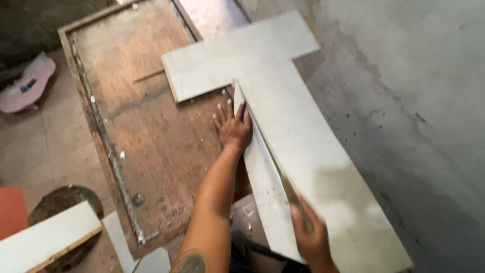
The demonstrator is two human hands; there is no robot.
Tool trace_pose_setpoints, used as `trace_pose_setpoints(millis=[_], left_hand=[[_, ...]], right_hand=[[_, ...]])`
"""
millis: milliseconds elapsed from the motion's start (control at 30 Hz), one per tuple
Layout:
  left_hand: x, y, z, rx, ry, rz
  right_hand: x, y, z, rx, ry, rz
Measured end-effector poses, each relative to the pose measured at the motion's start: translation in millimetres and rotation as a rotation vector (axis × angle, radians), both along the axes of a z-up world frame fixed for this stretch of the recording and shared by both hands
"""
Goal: A person uses a hand saw to cut a white laminated board placed on a low wooden workbench.
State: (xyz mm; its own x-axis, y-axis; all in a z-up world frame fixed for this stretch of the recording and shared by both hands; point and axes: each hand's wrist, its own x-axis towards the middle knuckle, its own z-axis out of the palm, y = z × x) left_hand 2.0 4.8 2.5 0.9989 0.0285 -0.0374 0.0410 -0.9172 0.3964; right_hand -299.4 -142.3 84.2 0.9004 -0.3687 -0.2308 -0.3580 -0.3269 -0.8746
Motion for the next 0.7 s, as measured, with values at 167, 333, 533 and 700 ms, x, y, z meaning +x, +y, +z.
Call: trace_pose_setpoints(millis=[167,333,533,700], left_hand=[[2,-1,1,0.019,-0.001,-0.011],[4,-3,-18,0.02,0.009,-0.005],[-13,0,2,0.018,0.061,0.002],[-12,1,3,-0.015,0.039,0.004]], right_hand=[[-95,-37,-67,-0.018,-0.081,-0.051],[-20,-5,-21,0.004,-0.065,0.045],[-15,-12,-7,-0.001,-0.097,0.048],[-95,-35,-59,-0.053,-0.141,-0.042]])
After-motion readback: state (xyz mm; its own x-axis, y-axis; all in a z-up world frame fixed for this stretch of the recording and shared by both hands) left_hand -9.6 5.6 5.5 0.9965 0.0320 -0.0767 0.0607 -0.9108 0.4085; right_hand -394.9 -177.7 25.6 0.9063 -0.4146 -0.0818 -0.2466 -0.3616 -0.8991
